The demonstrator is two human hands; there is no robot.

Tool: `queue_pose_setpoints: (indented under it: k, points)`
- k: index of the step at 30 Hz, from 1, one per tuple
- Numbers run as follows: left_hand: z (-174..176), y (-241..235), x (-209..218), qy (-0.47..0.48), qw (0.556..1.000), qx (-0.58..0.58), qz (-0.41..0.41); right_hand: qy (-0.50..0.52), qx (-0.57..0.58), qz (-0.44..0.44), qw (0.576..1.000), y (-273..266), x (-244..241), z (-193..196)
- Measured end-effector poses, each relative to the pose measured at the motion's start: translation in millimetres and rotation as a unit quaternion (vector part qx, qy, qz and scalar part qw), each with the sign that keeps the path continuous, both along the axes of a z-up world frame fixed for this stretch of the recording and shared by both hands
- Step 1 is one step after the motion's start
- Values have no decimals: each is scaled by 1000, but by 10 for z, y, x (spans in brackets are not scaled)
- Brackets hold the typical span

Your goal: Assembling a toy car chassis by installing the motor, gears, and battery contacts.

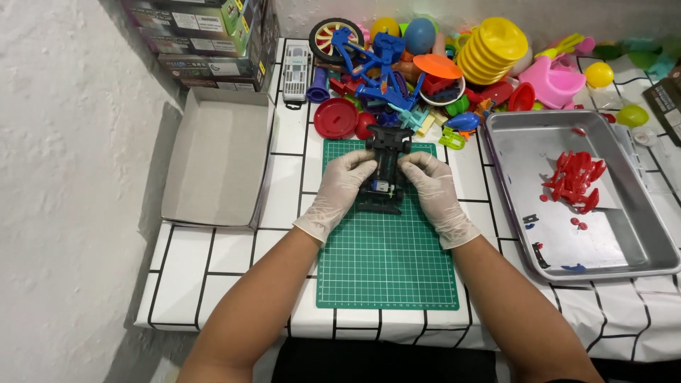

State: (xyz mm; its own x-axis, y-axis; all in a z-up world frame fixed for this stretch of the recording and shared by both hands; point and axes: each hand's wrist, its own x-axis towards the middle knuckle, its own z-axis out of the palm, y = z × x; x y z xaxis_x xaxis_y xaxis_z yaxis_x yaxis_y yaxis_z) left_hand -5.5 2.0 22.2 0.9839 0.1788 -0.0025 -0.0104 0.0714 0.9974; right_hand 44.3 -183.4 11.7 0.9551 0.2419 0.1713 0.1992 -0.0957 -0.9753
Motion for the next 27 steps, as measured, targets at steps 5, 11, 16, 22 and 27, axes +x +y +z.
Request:
queue_pose_setpoints:
  k: [5, 11, 16, 22, 27]
  points:
    - [-54, 23, 25, 26, 999, 16, -12, 7, 2, 2, 1000, 0, -3, -8]
    - [-6, 38, 24, 46, 999, 15, -24, 9, 3, 9, 1000, -21, 5, 7]
    - [6, 63, 34, 66, 997, 35, -32, 15, 2, 13, 1000, -9, -22, 44]
    - [172, 27, -48, 70, 996, 42, -39, 12, -4, 13, 1000, -15, -37, 65]
    - [210, 17, -81, 67, 997, 16, -33, 16, 1, 26, 1000, 6, -80, 140]
